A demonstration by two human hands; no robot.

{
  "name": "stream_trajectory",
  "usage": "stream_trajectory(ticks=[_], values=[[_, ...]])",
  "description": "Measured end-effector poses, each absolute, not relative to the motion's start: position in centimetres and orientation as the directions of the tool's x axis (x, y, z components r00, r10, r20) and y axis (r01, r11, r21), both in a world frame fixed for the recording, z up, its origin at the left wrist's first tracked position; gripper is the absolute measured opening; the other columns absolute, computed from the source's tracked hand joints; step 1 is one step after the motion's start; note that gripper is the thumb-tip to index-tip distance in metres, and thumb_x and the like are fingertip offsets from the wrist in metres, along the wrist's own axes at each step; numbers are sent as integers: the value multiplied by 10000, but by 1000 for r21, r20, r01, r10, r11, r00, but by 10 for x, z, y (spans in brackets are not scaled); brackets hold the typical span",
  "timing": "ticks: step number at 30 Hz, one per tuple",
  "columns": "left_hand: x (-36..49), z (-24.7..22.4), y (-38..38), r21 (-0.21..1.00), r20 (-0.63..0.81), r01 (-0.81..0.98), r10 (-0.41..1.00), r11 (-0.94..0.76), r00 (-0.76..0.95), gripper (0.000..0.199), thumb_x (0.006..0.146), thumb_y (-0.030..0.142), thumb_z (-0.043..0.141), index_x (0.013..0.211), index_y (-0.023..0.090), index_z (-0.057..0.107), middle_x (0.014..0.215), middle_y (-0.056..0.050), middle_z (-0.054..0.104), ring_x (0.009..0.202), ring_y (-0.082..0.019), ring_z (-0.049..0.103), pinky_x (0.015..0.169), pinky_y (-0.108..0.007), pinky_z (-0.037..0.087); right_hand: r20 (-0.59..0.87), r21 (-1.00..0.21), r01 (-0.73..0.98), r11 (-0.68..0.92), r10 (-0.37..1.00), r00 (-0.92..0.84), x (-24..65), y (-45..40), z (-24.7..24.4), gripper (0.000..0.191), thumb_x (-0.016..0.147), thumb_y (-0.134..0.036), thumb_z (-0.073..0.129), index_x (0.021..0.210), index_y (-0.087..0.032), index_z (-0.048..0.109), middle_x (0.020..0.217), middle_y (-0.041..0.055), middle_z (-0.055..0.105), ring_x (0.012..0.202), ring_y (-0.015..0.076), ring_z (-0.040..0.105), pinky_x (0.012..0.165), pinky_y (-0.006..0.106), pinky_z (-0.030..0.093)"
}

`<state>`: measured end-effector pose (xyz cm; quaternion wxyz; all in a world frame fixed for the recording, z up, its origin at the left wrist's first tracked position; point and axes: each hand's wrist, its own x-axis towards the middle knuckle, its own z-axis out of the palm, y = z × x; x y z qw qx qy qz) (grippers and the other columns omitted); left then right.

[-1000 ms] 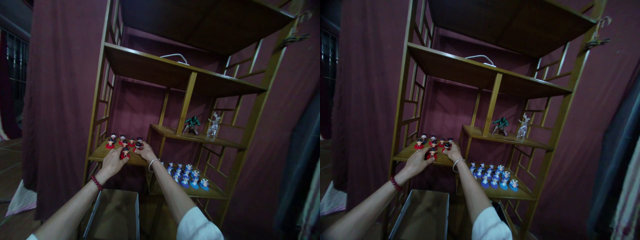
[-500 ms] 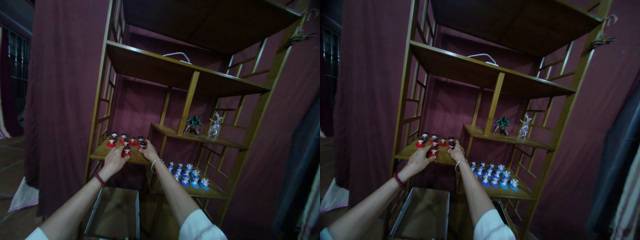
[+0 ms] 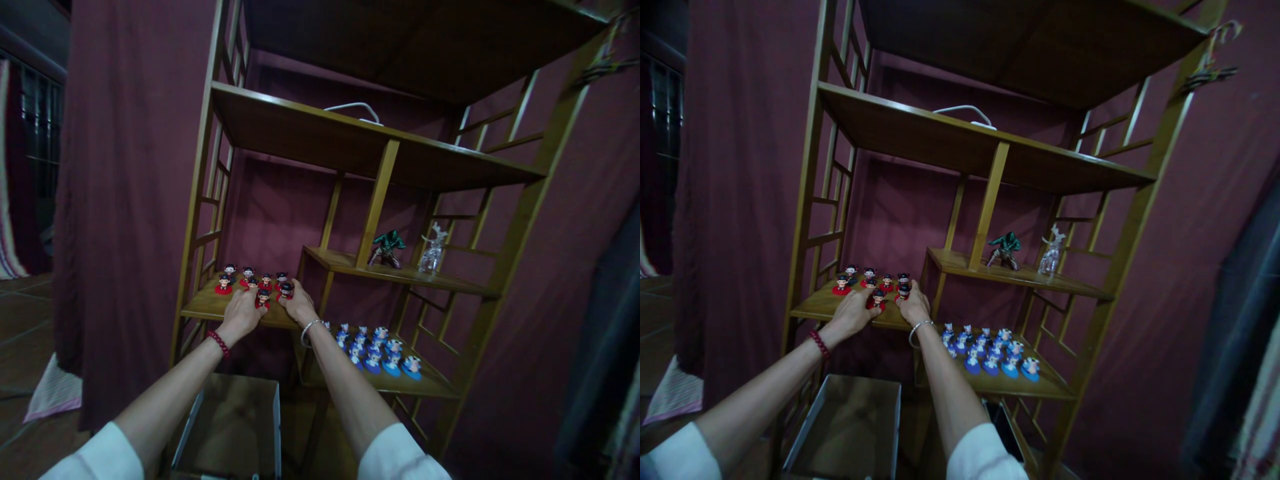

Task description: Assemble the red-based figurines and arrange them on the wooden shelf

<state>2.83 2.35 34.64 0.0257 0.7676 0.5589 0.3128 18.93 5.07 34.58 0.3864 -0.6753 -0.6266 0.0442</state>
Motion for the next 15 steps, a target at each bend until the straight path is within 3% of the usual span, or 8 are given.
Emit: stream_trajectory(ticks=[7,15], values=[[44,349,33,413,471,815,861,-407,191,371,729,276,560,1073,147,515,978,-110,640,965,-232,559,772,-282,406,408,-574,816,65,887,216,190,52,347,688,648,-302,626,1277,-225,357,1082,55,618,1024,235,556,858,337,421],[59,348,40,350,511,854,843,-385,171,329,745,248,542,1042,118,484,903,-137,649,892,-240,591,698,-281,419,373,-569,822,27,899,229,188,47,350,747,661,-299,611,1325,-180,290,1125,83,596,1055,252,536,876,342,410]])
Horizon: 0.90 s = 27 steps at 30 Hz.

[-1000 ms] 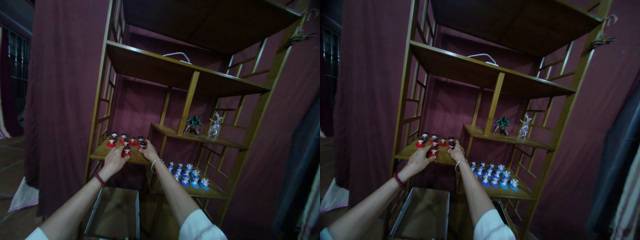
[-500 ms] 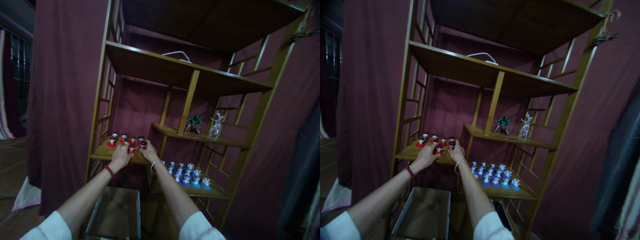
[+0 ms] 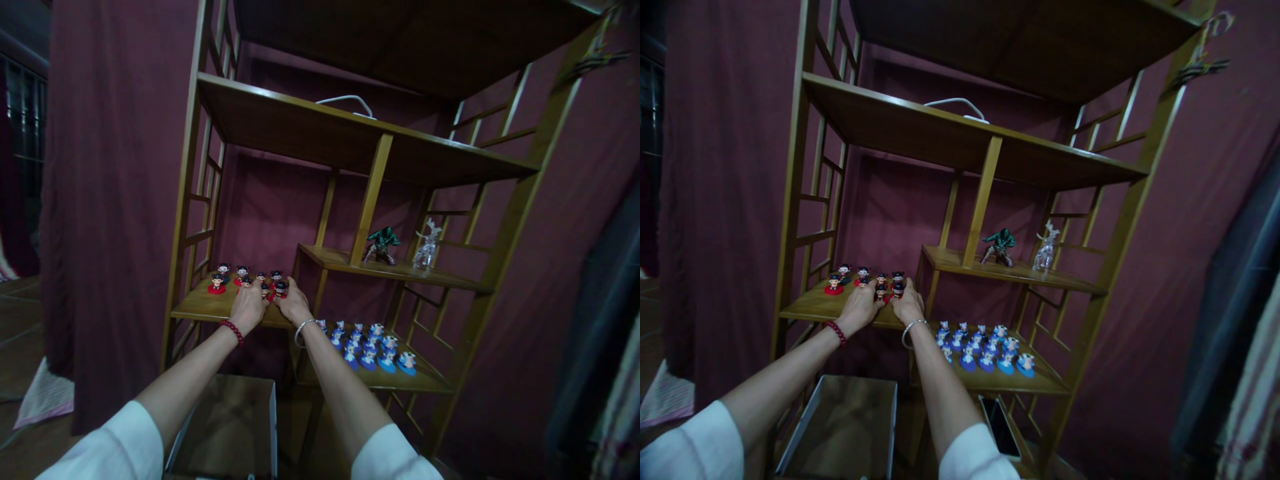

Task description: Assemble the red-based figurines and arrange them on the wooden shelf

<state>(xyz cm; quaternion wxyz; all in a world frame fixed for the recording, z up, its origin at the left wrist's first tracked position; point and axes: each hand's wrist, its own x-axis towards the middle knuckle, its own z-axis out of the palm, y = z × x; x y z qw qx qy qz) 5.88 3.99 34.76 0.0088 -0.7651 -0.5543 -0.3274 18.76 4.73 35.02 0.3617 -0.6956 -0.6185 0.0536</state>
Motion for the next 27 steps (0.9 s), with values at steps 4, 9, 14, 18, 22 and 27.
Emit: stream_trajectory(ticks=[4,9,14,18,22,27], values=[[64,348,42,326,517,864,838,-383,177,311,752,222,534,1038,120,465,904,-139,646,919,-238,583,704,-281,417,369,-565,825,16,899,236,187,45,351,757,677,-292,599,1342,-181,254,1160,87,576,1076,245,523,888,332,402],[68,351,44,305,481,889,861,-342,166,309,766,211,529,1050,121,446,872,-142,651,931,-235,586,712,-281,420,326,-522,852,-49,911,252,186,46,352,793,709,-323,572,1370,-169,162,1188,87,557,1091,220,513,873,298,407],[72,355,46,266,473,911,866,-315,161,283,773,169,498,1045,101,457,859,-150,654,916,-246,592,697,-287,433,318,-496,865,-71,912,257,184,44,354,803,718,-327,557,1378,-163,130,1191,88,555,1090,227,513,862,294,412],[73,354,46,217,506,928,848,-302,158,264,780,177,475,1036,115,470,859,-146,649,966,-256,566,685,-295,445,318,-490,869,-75,912,258,183,40,355,793,721,-310,548,1378,-162,130,1195,87,552,1086,228,514,865,295,410],[71,352,46,231,511,931,849,-283,131,272,789,199,452,1054,137,458,850,-133,646,940,-253,577,661,-305,453,321,-477,875,-78,912,256,183,40,356,785,726,-326,540,1377,-163,133,1200,81,549,1086,224,512,866,294,407],[59,348,40,241,533,915,832,-323,153,319,784,194,456,1101,158,444,920,-113,637,876,-220,600,679,-290,448,320,-465,882,-77,914,249,184,42,355,778,735,-341,525,1377,-144,134,1200,91,547,1094,216,506,867,288,405]])
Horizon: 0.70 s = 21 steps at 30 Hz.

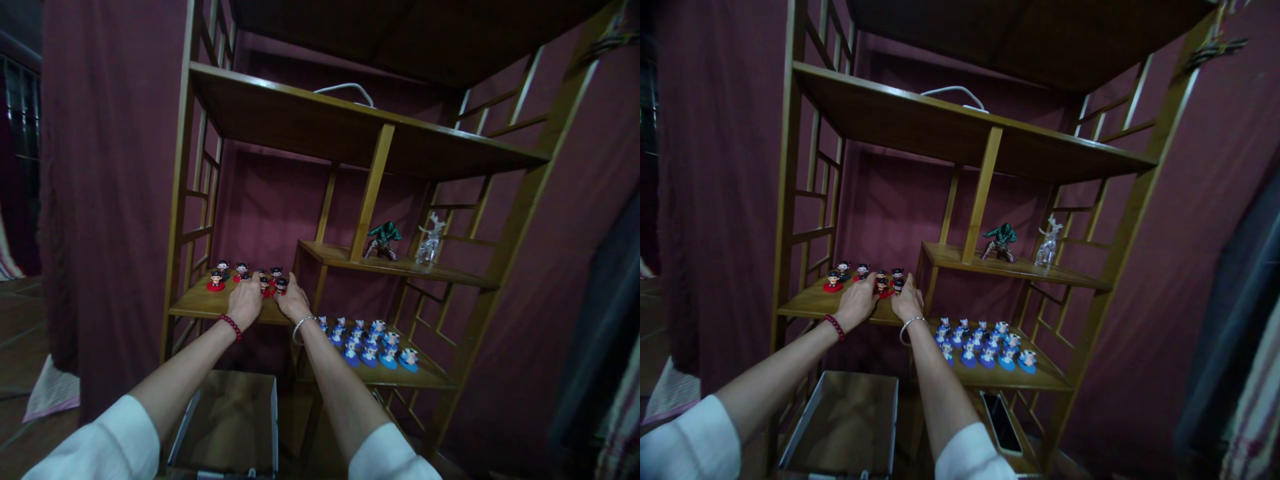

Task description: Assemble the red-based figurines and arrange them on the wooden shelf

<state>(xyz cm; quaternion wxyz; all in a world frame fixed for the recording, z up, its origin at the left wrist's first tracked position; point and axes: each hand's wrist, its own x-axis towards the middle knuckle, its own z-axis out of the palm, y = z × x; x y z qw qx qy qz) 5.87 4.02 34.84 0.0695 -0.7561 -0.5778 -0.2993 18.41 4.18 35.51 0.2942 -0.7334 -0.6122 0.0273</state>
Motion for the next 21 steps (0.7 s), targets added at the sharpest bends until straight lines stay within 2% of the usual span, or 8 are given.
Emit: stream_trajectory(ticks=[5,9,13,17,21], values=[[22,344,32,251,592,904,794,-347,140,234,804,234,444,1017,187,529,995,-80,615,915,-195,579,718,-271,443,319,-457,886,-73,917,240,184,41,355,768,738,-356,518,1377,-158,142,1203,85,546,1099,236,500,876,310,400],[-8,344,35,254,570,922,816,-291,100,226,788,251,463,956,148,572,946,-99,632,904,-208,578,765,-289,438,334,-458,887,-65,912,239,184,43,354,778,734,-369,523,1378,-168,135,1214,85,535,1094,236,501,871,313,400],[-20,341,36,229,598,907,786,-353,154,210,795,256,447,889,155,606,919,-88,640,906,-198,571,795,-289,431,384,-453,890,-51,890,247,185,45,351,775,730,-373,525,1373,-148,156,1153,102,569,1061,240,513,857,321,407],[-25,330,31,173,664,897,721,-406,198,255,828,253,391,844,148,623,901,-92,638,899,-200,555,841,-317,412,590,-401,913,75,783,195,184,43,345,744,722,-317,537,1346,-66,220,1109,145,573,1060,260,478,903,353,380],[-33,324,25,155,708,889,676,-431,205,305,850,259,350,849,136,630,925,-101,639,912,-206,547,860,-343,402,851,-173,946,273,525,4,181,35,341,578,765,-201,466,1311,-88,312,1237,150,472,1159,251,357,967,416,314]])
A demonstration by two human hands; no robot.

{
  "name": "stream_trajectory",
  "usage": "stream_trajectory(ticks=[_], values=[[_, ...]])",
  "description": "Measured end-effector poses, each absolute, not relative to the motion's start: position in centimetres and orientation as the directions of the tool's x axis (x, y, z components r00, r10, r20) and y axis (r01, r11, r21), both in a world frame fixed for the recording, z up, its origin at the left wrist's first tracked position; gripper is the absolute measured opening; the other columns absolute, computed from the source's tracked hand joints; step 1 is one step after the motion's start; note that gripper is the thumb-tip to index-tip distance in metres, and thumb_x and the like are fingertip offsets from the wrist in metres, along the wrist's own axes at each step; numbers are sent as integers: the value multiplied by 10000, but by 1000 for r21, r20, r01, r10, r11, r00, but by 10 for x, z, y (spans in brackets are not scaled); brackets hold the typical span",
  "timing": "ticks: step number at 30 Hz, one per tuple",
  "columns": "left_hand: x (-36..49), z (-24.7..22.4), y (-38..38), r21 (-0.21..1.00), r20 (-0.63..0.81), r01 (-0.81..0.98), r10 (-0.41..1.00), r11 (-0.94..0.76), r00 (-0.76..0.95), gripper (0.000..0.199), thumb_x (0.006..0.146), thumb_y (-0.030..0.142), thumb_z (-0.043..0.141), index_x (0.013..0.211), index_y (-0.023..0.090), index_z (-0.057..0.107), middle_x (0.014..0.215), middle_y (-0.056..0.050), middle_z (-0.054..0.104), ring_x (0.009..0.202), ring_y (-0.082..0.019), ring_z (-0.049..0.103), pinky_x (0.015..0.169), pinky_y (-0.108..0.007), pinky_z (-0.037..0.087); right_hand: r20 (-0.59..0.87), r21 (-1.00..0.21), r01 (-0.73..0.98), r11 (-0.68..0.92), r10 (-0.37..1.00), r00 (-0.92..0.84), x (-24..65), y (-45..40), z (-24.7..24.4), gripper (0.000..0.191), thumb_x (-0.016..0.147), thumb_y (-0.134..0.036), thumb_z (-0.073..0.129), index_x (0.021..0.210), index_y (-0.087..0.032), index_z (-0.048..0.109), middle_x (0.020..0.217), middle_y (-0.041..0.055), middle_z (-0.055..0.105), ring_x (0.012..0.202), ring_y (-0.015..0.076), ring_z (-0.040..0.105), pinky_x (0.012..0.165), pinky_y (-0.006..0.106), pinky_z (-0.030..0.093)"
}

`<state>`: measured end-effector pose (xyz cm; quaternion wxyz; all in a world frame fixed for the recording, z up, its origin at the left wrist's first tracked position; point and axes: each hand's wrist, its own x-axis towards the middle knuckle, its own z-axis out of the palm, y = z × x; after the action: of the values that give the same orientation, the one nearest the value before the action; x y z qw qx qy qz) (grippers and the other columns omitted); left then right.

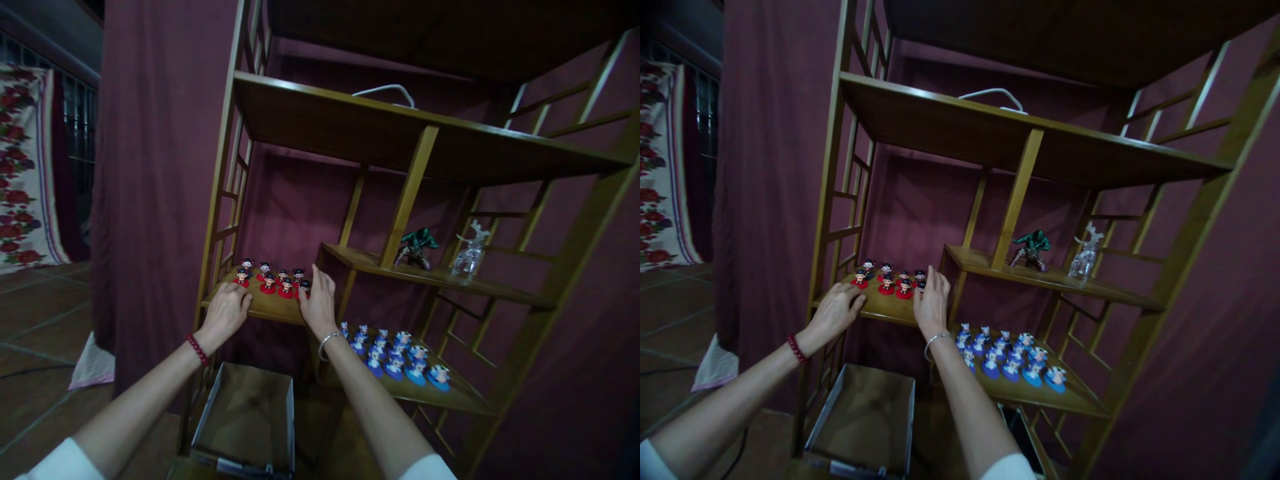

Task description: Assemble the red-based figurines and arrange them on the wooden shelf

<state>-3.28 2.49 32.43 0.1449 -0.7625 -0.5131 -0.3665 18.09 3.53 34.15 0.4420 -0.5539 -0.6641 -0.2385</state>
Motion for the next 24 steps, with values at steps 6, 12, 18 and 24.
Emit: stream_trajectory(ticks=[6,12,18,24], values=[[-48,331,28,195,641,889,740,-414,204,283,841,211,358,914,111,612,946,-125,633,935,-213,560,881,-334,390,838,-28,885,465,494,-233,156,29,355,350,812,-181,426,1146,-175,531,1179,76,540,1117,203,380,963,380,326],[-54,342,35,236,541,887,812,-397,220,253,809,114,359,983,102,542,957,-149,632,924,-210,586,819,-294,411,620,-23,875,483,694,-367,115,41,372,307,795,-184,480,1090,-196,567,1107,40,592,1083,173,408,951,301,308],[-53,348,50,314,454,893,877,-323,158,321,778,110,393,1095,87,435,986,-180,631,920,-237,605,748,-292,431,402,85,950,301,862,-309,104,62,384,342,755,-273,545,1086,-192,554,1085,90,591,1039,198,481,887,309,345],[-49,350,66,411,429,872,901,-264,71,377,784,247,467,1126,101,402,989,-162,640,942,-237,599,765,-293,428,263,147,951,273,916,-303,107,74,393,460,716,-255,568,1170,-251,499,1086,74,610,1005,210,551,803,279,402]])
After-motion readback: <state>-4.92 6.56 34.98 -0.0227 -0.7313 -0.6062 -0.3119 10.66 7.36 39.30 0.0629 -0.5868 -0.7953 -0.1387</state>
